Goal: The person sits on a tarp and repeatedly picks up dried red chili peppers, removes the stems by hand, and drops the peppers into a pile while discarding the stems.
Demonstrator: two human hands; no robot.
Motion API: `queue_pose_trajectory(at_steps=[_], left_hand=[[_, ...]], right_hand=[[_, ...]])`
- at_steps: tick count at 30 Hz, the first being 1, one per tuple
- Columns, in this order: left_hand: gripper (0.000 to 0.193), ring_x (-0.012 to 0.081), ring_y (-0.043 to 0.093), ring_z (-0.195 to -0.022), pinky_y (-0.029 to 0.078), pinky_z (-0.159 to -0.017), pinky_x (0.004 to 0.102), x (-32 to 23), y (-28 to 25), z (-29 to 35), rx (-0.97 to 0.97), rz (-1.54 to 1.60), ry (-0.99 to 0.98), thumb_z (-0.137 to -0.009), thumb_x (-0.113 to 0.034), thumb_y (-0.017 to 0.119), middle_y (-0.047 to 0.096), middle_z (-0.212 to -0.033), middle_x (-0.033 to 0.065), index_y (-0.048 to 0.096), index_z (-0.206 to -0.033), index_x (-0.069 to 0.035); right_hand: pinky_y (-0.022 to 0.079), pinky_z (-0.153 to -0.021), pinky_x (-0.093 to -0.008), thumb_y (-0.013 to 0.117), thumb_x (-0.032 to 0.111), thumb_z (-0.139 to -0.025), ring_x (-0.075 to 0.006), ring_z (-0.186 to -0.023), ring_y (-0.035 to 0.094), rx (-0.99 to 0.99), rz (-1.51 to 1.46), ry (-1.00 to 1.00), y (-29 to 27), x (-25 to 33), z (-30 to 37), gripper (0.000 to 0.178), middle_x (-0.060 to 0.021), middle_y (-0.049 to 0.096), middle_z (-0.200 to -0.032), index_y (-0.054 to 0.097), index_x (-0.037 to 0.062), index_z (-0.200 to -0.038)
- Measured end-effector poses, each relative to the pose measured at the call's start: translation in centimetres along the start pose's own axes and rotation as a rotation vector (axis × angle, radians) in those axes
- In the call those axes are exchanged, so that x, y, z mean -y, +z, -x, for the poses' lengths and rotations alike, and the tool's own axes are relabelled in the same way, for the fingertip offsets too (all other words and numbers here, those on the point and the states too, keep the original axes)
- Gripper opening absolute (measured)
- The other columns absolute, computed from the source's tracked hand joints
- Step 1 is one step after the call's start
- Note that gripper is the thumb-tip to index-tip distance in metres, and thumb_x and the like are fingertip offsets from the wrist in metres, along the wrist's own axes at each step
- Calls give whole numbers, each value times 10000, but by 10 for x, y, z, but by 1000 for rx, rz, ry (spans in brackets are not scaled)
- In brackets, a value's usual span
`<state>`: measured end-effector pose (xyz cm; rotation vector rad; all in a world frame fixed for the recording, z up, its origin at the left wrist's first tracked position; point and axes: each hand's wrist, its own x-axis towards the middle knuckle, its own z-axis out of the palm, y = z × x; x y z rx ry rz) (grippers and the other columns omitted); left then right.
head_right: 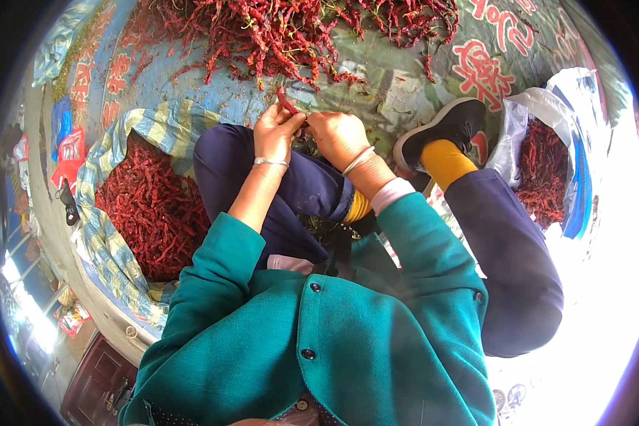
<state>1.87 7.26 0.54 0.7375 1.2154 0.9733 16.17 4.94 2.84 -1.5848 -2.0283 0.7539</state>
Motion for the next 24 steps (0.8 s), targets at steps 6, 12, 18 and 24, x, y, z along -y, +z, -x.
queue_pose_trajectory(at_steps=[6,12,18,24], left_hand=[[142,144,579,-687,471,-572,244,-21,-2,-8,-262,341,116,-785,23,616,593,-796,57,561,-910,-13],[195,184,570,-691,460,-573,255,-24,-26,-17,-223,584,111,-688,118,541,597,-825,126,526,-834,-10],[198,185,532,-642,427,-531,254,-12,-37,-28,-101,657,42,-641,116,515,561,-810,131,467,-756,-38],[116,146,506,-505,391,-441,250,-18,-26,-30,-198,533,-28,-789,-72,624,569,-701,81,513,-777,-42]], right_hand=[[381,-432,-240,564,82,-816,-110,-475,496,-251,-1051,625,-8,-18,-22,71,-20,571,-601,622,45,-798],[483,-621,-405,656,144,-690,-298,-759,603,696,33,-100,-5,-36,-16,188,-130,622,-829,660,131,-877],[451,-798,-461,738,346,-633,-338,-995,522,518,203,-331,-12,-10,-119,411,-129,496,-1059,617,142,-969],[369,-898,-582,680,325,-723,-410,-1226,291,128,444,92,14,14,-243,628,-99,200,-1420,388,282,-1277]])
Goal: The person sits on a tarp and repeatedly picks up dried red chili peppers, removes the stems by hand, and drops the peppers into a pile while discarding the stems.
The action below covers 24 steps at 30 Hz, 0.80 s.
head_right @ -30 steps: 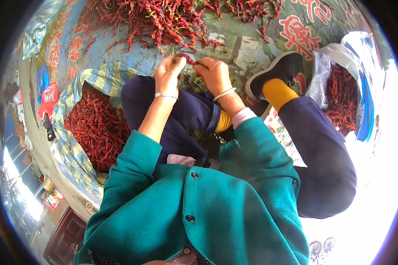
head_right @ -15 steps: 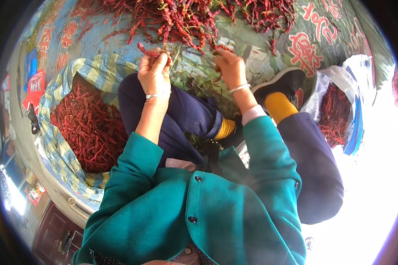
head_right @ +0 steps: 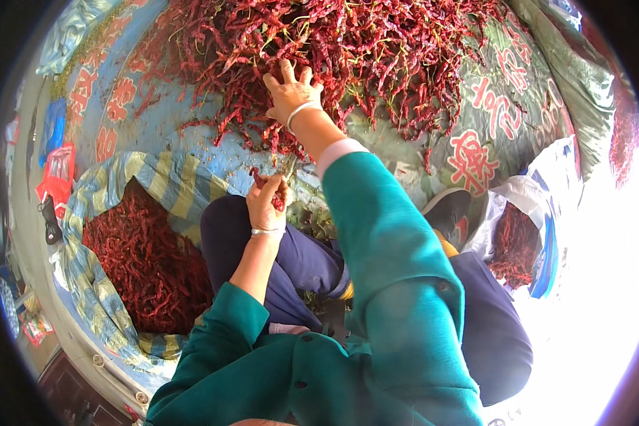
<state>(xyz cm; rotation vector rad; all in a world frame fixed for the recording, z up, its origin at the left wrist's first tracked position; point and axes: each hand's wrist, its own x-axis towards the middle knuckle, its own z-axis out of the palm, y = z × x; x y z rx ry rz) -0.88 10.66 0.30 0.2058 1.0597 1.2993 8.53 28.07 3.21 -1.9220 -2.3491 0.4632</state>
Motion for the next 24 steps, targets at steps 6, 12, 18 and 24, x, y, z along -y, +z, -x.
queue_pose_trajectory(at_steps=[6,12,18,24], left_hand=[[141,98,440,-424,324,-384,229,1,-2,-4,63,-46,-61,-780,-92,631,512,-578,25,514,-713,-51],[132,151,470,-429,328,-355,249,4,0,-3,24,-43,-85,-803,-93,599,560,-669,96,487,-742,-61],[221,153,487,-450,362,-404,258,3,-1,0,49,-77,-120,-814,-240,625,581,-698,103,536,-752,-47],[164,94,473,-440,350,-400,214,9,0,10,62,-154,-74,-800,-202,664,588,-692,53,597,-827,-55]], right_hand=[[490,-780,-434,553,64,-753,-348,-1024,485,-23,91,-75,29,-35,5,488,-140,400,-1187,472,247,-1197],[446,-879,-361,583,-1,-699,-318,-1049,488,78,93,-302,25,-71,90,560,-124,444,-1161,474,175,-1220],[342,-1005,-381,639,64,-672,-341,-1214,382,27,-129,-337,22,-85,160,524,-189,311,-1376,565,222,-1166],[453,-875,-362,611,73,-716,-313,-1029,538,-245,-331,-131,0,-121,170,372,-117,523,-1186,615,175,-1074]])
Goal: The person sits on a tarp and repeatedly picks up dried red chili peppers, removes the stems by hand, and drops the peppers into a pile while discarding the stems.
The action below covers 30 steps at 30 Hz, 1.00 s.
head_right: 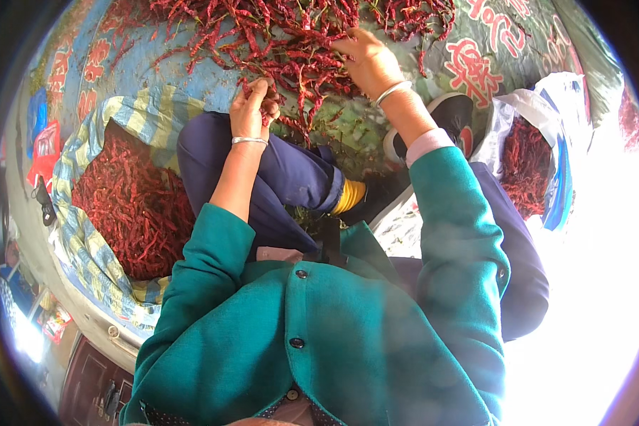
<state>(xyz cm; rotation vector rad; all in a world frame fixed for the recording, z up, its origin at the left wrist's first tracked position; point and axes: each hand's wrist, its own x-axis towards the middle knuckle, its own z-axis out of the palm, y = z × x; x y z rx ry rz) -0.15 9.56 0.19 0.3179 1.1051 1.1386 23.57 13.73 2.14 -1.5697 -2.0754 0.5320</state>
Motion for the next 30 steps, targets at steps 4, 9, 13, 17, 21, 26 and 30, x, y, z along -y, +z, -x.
queue_pose_trajectory(at_steps=[4,9,13,17,21,26,30], left_hand=[[160,65,394,-388,278,-351,201,-3,2,3,-2,45,-31,-800,-193,661,528,-590,17,613,-833,-44],[199,75,338,-367,257,-355,221,-7,3,4,63,43,-82,-853,-220,578,497,-550,17,604,-892,-27],[134,87,440,-436,313,-396,211,-3,6,5,113,100,0,-842,-130,599,552,-644,30,599,-935,-34],[215,93,499,-530,363,-440,208,0,11,9,152,60,22,-837,-54,592,600,-787,49,574,-1048,-19],[233,69,492,-531,340,-422,192,9,23,27,202,57,-158,-794,-46,651,571,-723,1,585,-1016,-25],[109,51,471,-513,340,-438,186,21,15,39,138,-181,45,-780,-47,669,575,-688,0,625,-878,-26],[89,51,446,-502,338,-453,186,22,22,42,91,-434,416,-780,-32,662,553,-646,-3,621,-857,-12]], right_hand=[[493,-706,-409,607,194,-767,-355,-789,603,-255,-127,146,-5,0,-17,269,-146,632,-826,619,113,-1023],[479,-715,-420,604,318,-790,-350,-819,595,162,315,130,8,17,-53,291,-157,617,-887,615,71,-943],[474,-759,-415,596,310,-789,-334,-897,582,280,355,220,26,-3,-38,258,-139,614,-948,606,92,-928],[485,-668,-409,587,284,-790,-318,-795,603,77,184,211,7,27,-10,204,-125,625,-816,600,113,-899],[486,-633,-374,595,181,-742,-288,-722,596,23,43,-88,24,73,38,116,-110,599,-747,592,112,-835],[470,-656,-404,633,137,-727,-358,-724,576,-45,-287,192,44,88,69,153,-153,595,-761,610,39,-843],[469,-602,-357,641,137,-731,-327,-638,591,-62,-382,399,50,72,64,133,-172,612,-710,639,32,-813]])
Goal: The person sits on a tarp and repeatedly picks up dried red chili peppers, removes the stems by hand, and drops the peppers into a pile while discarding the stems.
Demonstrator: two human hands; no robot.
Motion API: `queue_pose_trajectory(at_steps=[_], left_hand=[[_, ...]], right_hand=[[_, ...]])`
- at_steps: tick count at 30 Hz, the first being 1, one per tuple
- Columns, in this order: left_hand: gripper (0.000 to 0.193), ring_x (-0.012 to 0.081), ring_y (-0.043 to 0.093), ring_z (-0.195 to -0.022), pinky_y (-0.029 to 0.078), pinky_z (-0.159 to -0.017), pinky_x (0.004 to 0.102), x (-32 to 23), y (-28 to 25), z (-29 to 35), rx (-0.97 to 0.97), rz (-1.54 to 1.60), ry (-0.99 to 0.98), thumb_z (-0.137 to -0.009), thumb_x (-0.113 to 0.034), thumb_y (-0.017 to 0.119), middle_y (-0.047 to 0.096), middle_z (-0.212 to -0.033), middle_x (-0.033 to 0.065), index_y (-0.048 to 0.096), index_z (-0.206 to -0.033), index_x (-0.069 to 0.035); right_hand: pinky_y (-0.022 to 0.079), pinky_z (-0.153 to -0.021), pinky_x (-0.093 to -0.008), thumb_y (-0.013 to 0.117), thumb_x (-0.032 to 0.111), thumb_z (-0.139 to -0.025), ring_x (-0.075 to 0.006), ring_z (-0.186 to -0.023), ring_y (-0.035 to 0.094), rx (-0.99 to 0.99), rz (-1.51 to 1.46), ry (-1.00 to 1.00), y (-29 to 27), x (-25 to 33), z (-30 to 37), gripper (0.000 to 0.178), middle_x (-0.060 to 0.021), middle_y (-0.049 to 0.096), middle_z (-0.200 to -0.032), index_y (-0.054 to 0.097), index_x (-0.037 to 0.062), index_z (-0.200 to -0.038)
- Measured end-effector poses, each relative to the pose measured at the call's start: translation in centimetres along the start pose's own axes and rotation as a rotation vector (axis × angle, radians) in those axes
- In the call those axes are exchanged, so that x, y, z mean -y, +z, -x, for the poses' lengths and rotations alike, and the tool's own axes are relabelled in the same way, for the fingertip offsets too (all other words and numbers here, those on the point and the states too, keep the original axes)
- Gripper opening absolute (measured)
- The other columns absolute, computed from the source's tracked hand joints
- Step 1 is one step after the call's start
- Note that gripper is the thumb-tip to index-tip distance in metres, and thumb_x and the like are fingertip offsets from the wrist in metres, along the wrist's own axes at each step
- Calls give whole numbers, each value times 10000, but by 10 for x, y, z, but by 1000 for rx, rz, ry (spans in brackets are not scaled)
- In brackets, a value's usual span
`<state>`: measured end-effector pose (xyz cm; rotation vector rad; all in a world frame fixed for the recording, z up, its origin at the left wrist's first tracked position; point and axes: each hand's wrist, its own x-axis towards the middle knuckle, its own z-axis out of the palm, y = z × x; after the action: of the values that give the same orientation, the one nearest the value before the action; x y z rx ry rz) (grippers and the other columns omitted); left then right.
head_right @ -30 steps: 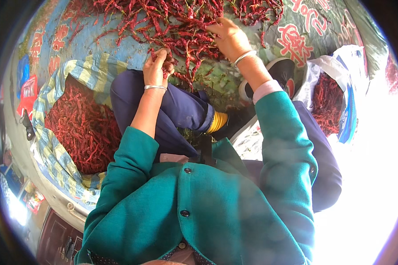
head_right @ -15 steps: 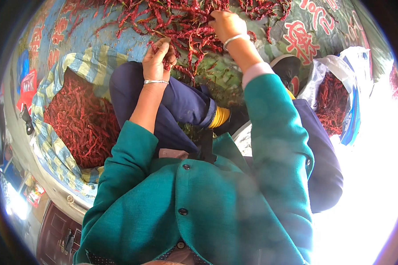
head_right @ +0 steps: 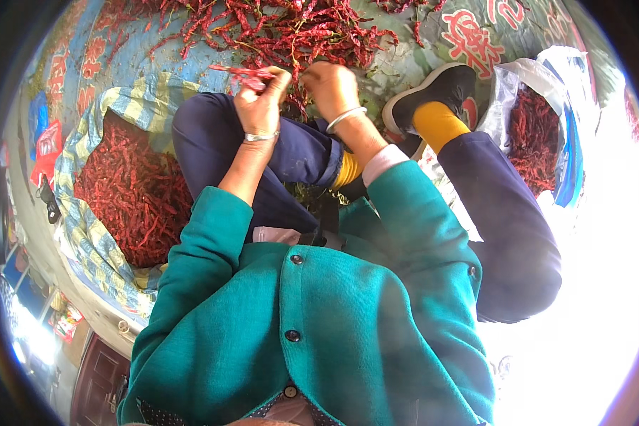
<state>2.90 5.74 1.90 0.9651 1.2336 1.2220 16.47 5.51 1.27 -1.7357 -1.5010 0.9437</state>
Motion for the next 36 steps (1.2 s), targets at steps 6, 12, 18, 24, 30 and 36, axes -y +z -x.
queue_pose_trajectory(at_steps=[6,12,18,24,30,36], left_hand=[[109,66,484,-504,359,-462,199,-7,-13,-15,-75,361,-285,-766,-95,682,563,-654,-17,595,-787,-33],[80,133,527,-573,397,-479,247,0,-17,-24,-29,522,-358,-846,-118,585,589,-746,64,592,-855,-39],[72,106,512,-527,380,-448,217,8,-18,-27,61,497,-356,-845,-75,582,584,-714,50,586,-914,-53],[171,89,528,-612,387,-484,208,8,0,-6,141,368,-418,-819,-40,615,611,-814,25,600,-989,-33],[109,78,496,-556,370,-461,211,1,1,-5,-44,523,-366,-770,-6,660,595,-729,15,613,-865,-28],[68,96,492,-544,378,-494,217,-3,7,-8,-119,466,-218,-758,4,662,587,-695,24,619,-808,-13]], right_hand=[[496,-683,-355,615,169,-772,-273,-749,620,72,170,-229,-37,-31,-33,163,-129,634,-878,663,93,-908],[481,-735,-394,630,231,-742,-308,-878,573,-96,741,-283,-30,-19,-73,235,-106,598,-909,631,154,-963],[473,-736,-381,619,228,-767,-313,-868,569,-157,560,-331,-30,-39,-70,192,-126,597,-893,636,131,-931],[482,-658,-381,606,227,-743,-279,-753,597,64,472,-380,-19,7,-11,130,-64,603,-720,573,102,-752],[480,-659,-326,637,133,-703,-289,-719,603,115,-128,-107,-10,9,-4,159,-132,611,-752,641,54,-841],[472,-651,-261,677,46,-707,-114,-692,592,-12,-422,129,9,9,-17,192,-102,664,-792,644,-36,-877]])
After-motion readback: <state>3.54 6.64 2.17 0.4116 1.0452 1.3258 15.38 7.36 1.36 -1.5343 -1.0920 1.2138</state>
